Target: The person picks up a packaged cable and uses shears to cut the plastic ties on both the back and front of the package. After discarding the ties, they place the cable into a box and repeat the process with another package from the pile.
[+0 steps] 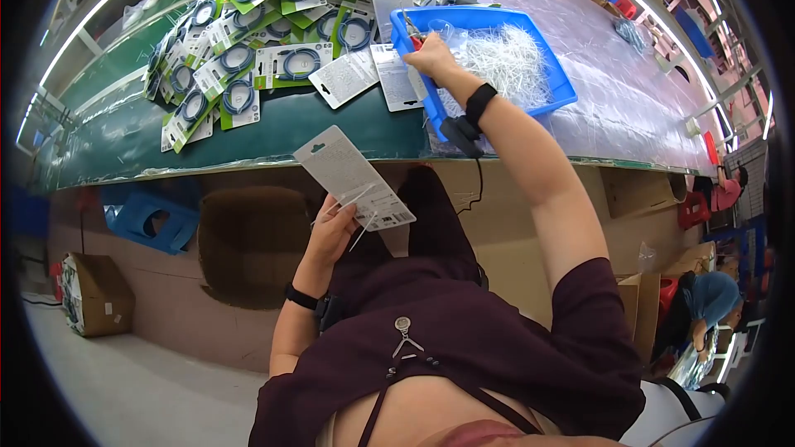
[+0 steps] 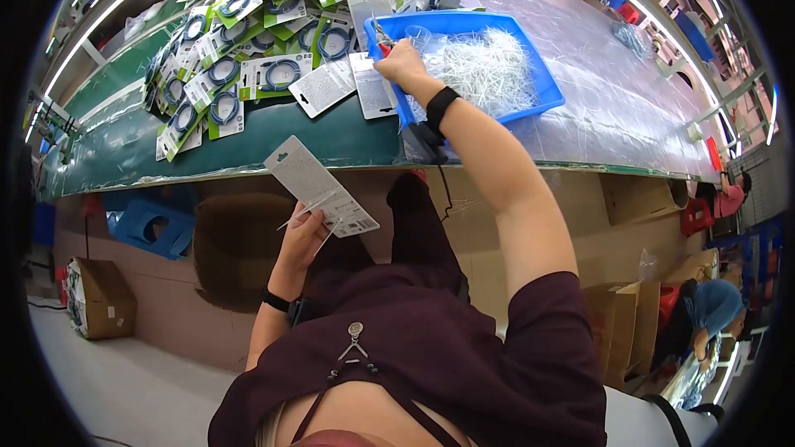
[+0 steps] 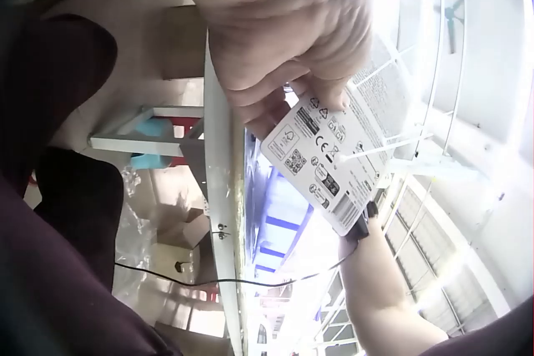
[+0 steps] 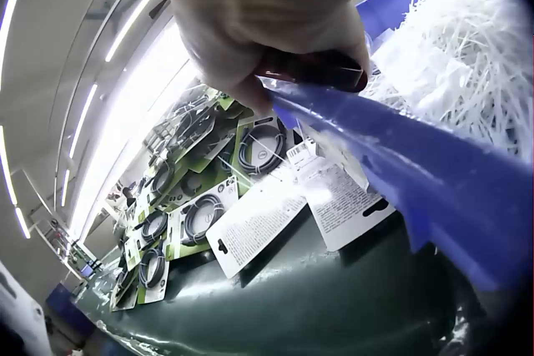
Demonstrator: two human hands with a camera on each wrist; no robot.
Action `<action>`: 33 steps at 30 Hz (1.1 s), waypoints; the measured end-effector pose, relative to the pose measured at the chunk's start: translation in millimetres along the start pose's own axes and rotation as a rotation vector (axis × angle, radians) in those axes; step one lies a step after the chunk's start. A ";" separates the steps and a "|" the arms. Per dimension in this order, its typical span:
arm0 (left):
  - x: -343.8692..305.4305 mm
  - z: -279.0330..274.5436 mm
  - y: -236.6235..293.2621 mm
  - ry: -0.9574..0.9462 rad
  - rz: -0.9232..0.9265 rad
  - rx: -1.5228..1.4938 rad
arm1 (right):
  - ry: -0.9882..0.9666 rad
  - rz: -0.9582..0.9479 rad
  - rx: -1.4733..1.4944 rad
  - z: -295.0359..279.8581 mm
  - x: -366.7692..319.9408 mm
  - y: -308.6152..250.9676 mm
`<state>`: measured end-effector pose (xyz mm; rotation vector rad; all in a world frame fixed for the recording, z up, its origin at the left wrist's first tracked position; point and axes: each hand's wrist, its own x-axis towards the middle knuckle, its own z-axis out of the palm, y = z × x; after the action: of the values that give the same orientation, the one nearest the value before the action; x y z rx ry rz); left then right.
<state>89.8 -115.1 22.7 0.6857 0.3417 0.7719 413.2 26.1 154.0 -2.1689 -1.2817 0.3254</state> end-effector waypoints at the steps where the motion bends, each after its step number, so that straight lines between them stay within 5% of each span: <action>1: 4.8 3.0 0.8 0.010 0.028 0.006 | -0.004 -0.004 0.007 10.1 -0.3 -3.2; 8: 72.7 33.5 7.3 -0.030 0.097 0.007 | 0.003 -0.127 0.320 8.6 -18.9 4.9; 10: 88.0 41.7 6.1 -0.038 0.099 0.016 | 0.134 -0.301 0.375 -27.3 -41.6 14.2; 14: 105.7 49.4 5.8 -0.112 0.168 -0.100 | -0.084 -0.369 0.653 -102.7 -131.5 32.3; 18: 121.1 73.1 11.6 -0.201 0.209 -0.086 | -0.125 -0.373 0.509 -104.8 -190.1 66.4; 20: 128.3 92.0 20.2 -0.073 0.200 0.119 | -0.061 -0.393 0.414 -106.7 -199.3 71.8; 23: 137.1 117.1 25.4 0.014 0.241 0.314 | 0.351 -0.455 -0.034 -106.2 -199.6 72.7; 33: 141.5 139.4 17.3 0.054 0.308 0.624 | 0.285 -0.288 -0.042 -79.0 -170.2 84.7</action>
<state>248.8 -63.3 131.4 1.3268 0.5428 0.9859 425.9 -179.4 151.2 -1.9435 -1.4168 -0.1234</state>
